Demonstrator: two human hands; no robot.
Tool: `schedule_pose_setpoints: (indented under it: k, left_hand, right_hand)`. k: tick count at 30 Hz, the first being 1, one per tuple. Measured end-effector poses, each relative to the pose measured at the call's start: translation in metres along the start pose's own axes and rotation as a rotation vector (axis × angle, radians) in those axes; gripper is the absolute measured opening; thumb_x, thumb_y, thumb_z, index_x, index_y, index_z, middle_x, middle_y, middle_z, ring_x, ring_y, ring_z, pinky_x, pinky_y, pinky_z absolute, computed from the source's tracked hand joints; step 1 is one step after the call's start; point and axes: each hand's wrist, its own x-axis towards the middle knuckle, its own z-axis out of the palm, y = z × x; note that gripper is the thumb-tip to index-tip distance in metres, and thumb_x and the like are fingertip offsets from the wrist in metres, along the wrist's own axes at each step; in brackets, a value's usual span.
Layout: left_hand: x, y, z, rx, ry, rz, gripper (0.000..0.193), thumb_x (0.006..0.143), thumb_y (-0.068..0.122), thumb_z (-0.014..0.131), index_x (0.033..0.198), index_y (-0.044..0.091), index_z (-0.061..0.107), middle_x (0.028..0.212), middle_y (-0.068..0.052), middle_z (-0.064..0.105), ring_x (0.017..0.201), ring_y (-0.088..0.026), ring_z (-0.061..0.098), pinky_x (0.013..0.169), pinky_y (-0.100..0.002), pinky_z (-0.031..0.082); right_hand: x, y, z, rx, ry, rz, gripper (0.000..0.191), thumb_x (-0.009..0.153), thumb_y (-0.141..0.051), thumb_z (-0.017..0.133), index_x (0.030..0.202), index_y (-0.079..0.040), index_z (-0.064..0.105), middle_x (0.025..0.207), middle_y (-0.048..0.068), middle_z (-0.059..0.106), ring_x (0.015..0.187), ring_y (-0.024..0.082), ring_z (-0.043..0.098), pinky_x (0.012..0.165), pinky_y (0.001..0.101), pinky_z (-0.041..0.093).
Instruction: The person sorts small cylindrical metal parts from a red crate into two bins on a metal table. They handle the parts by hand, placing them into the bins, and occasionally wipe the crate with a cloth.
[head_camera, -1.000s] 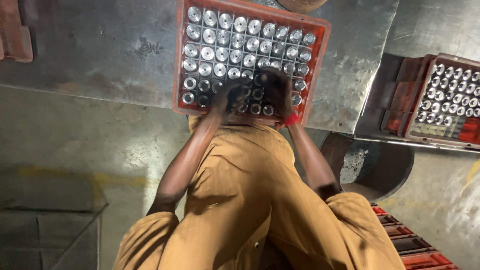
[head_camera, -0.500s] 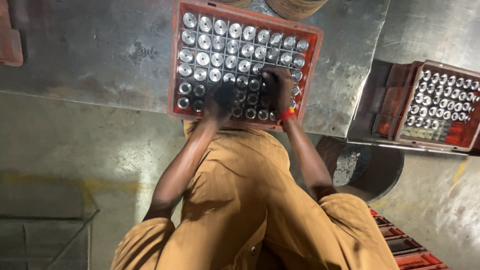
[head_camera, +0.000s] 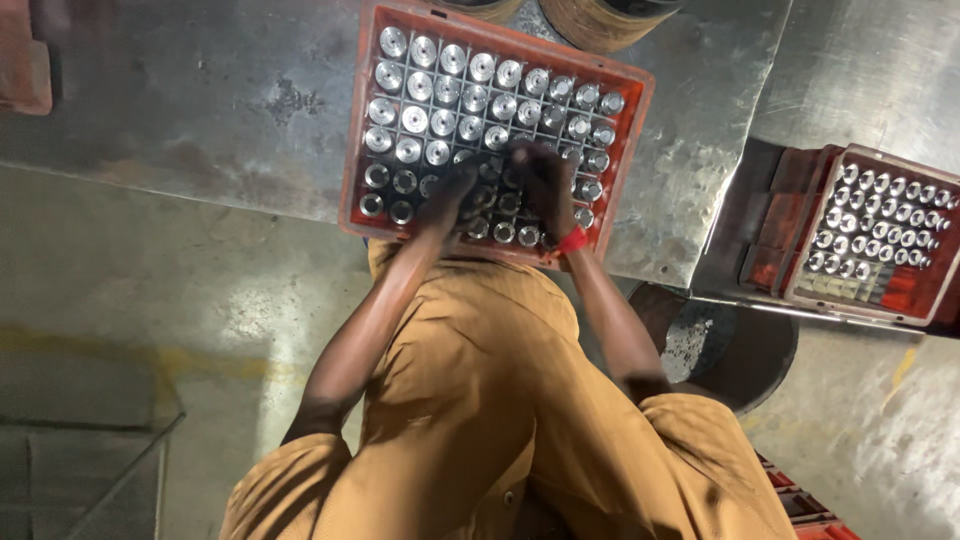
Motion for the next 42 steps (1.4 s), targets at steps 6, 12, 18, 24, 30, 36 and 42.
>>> schedule_pose_setpoints:
  k: [6, 12, 18, 24, 30, 36, 42]
  left_hand:
    - [0.01, 0.001, 0.005, 0.326, 0.037, -0.029, 0.05, 0.097, 0.048, 0.056, 0.137, 0.02, 0.056, 0.082, 0.003, 0.067, 0.053, -0.004, 0.053, 0.043, -0.02, 0.04]
    - [0.013, -0.001, -0.011, -0.089, 0.358, -0.168, 0.031, 0.106, 0.045, 0.066, 0.115, 0.015, 0.063, 0.081, 0.004, 0.062, 0.059, -0.008, 0.055, 0.047, -0.022, 0.039]
    - [0.016, -0.007, -0.007, -0.325, 0.32, -0.167, 0.036, 0.1, 0.04, 0.054, 0.109, 0.007, 0.067, 0.088, -0.004, 0.07, 0.063, -0.014, 0.063, 0.05, -0.025, 0.044]
    - [0.005, -0.016, -0.002, -0.136, 0.376, -0.204, 0.022, 0.102, 0.032, 0.06, 0.114, 0.013, 0.064, 0.089, 0.001, 0.07, 0.06, -0.008, 0.055, 0.048, -0.023, 0.039]
    - [-0.005, -0.009, -0.013, -0.206, 0.197, -0.047, 0.027, 0.1, 0.03, 0.061, 0.117, 0.009, 0.066, 0.073, 0.005, 0.053, 0.051, -0.004, 0.04, 0.039, -0.02, 0.025]
    - [-0.008, -0.002, -0.019, -0.117, 0.172, 0.006, 0.019, 0.105, 0.027, 0.063, 0.11, 0.009, 0.059, 0.073, 0.004, 0.052, 0.05, -0.005, 0.038, 0.04, -0.022, 0.026]
    - [-0.011, 0.004, -0.009, -0.154, 0.147, 0.01, 0.028, 0.105, 0.033, 0.059, 0.116, 0.008, 0.061, 0.071, 0.004, 0.052, 0.047, -0.004, 0.036, 0.039, -0.021, 0.026]
  right_hand:
    - [-0.028, -0.007, 0.014, 0.191, -0.269, 0.107, 0.026, 0.1, -0.015, 0.074, 0.12, 0.001, 0.071, 0.106, 0.007, 0.072, 0.095, 0.013, 0.066, 0.081, 0.0298, 0.057]
    - [-0.013, -0.047, 0.006, 0.405, -0.197, 0.123, 0.03, 0.093, -0.005, 0.073, 0.123, 0.0, 0.069, 0.114, 0.009, 0.075, 0.105, 0.015, 0.07, 0.093, 0.0311, 0.057]
    - [-0.015, -0.045, 0.013, 0.258, -0.198, -0.027, 0.025, 0.098, -0.001, 0.069, 0.123, -0.001, 0.071, 0.119, 0.008, 0.073, 0.112, 0.015, 0.069, 0.1, 0.0304, 0.056]
    - [-0.018, -0.011, 0.017, 0.212, -0.107, -0.01, 0.026, 0.097, -0.003, 0.068, 0.123, -0.002, 0.07, 0.115, 0.005, 0.072, 0.106, 0.011, 0.067, 0.093, 0.0273, 0.055]
    - [0.022, -0.004, -0.013, -0.02, 0.232, -0.082, 0.023, 0.09, -0.008, 0.076, 0.112, -0.007, 0.069, 0.102, 0.003, 0.075, 0.091, 0.01, 0.068, 0.08, 0.0266, 0.056]
    - [0.061, -0.021, -0.026, -0.649, 0.16, -0.521, 0.008, 0.088, -0.012, 0.083, 0.093, -0.008, 0.078, 0.095, 0.009, 0.079, 0.086, 0.023, 0.072, 0.08, 0.0427, 0.053]
    - [0.088, -0.027, -0.026, -0.661, 0.091, -0.298, 0.015, 0.085, -0.022, 0.086, 0.092, -0.01, 0.08, 0.085, 0.011, 0.078, 0.07, 0.022, 0.072, 0.068, 0.0375, 0.054]
